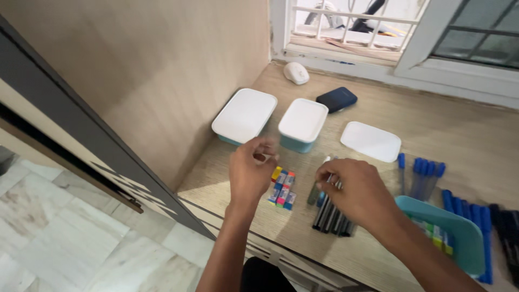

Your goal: The person sorts and places erasers into a small blue container by hand, handling the items one at a time on a wooden surface.

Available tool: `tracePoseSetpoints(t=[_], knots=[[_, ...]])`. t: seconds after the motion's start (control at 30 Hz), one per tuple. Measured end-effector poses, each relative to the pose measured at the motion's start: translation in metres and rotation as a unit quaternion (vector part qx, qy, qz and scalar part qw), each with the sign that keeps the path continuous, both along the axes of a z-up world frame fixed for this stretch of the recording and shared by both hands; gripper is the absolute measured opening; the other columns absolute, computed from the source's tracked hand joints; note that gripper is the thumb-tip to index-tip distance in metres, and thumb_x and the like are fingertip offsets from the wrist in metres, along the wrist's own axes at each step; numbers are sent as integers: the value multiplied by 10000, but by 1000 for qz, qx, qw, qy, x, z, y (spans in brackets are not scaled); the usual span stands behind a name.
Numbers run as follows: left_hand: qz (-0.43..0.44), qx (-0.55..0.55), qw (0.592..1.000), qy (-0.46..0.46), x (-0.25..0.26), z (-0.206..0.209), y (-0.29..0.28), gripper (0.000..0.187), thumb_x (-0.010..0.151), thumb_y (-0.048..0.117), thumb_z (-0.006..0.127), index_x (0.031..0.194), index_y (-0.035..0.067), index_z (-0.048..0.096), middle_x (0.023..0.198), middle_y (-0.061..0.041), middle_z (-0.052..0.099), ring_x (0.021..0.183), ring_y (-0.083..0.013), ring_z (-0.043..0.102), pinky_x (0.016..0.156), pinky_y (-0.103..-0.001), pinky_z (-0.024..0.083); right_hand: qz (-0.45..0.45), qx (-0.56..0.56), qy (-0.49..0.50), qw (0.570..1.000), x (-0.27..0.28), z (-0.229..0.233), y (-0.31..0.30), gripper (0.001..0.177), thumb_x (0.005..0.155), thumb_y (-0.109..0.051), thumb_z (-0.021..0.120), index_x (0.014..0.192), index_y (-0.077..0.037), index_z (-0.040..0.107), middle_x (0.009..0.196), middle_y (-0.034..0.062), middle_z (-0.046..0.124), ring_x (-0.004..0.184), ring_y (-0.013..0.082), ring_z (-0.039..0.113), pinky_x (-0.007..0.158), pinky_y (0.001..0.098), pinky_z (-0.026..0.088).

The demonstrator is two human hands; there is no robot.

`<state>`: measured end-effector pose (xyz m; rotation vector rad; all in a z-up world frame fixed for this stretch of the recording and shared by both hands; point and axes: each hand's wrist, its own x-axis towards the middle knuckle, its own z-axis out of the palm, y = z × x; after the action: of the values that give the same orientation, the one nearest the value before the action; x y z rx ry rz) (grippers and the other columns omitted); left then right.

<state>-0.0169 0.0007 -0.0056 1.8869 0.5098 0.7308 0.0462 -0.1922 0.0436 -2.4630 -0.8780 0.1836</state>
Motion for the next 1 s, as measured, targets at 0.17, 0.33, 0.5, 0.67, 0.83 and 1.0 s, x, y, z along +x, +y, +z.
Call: tracePoseSetpoints(t=[0.17,0.33,0.5,0.67,0.83,1.0], knots=[[-7,15,999,-37,-5,-14,5,347,721,7,784,1066,31,750,890,-78,796,783,-179,715,740,-316,568,54,-28,19,998,-12,-17,22,646,680,-215,876,1260,-133,602,1049,65,777,1009,278,722,905,408,553],[-15,-10,999,-30,-2,-13,-1,364,721,2,783,1080,38,736,875,-81,785,771,-188,705,731,-318,571,82,-58,-59,993,-26,-42,32,1052,602,-290,967,1422,-74,344,1077,151,745,1149,412,615,1064,511,371],[-19,-3,999,-37,1,-1,-7,359,731,6,783,1085,41,739,875,-76,781,764,-186,702,723,-321,569,65,-82,-44,994,-28,-42,32,892,704,-37,768,1468,-84,311,1052,122,766,1132,334,683,1150,463,373],[-28,14,995,-90,6,9,-19,342,734,0,785,1071,35,732,861,-73,773,779,-179,675,712,-315,552,9,-43,11,999,-33,-12,21,895,714,-159,852,1474,-163,379,1055,107,758,1073,339,694,938,434,515],[-62,20,988,-137,20,19,-46,303,763,0,778,1058,37,717,860,-56,762,724,-165,653,682,-305,547,-53,-11,26,998,-21,16,-22,659,763,-212,873,1375,-215,628,1064,69,774,954,245,772,850,371,586],[-142,-10,981,-131,35,29,-95,322,773,-1,775,1083,54,709,865,-59,769,692,-154,638,658,-300,540,-75,168,182,966,11,12,-89,374,762,-43,801,1135,-61,780,1136,58,730,949,156,765,859,322,625]])
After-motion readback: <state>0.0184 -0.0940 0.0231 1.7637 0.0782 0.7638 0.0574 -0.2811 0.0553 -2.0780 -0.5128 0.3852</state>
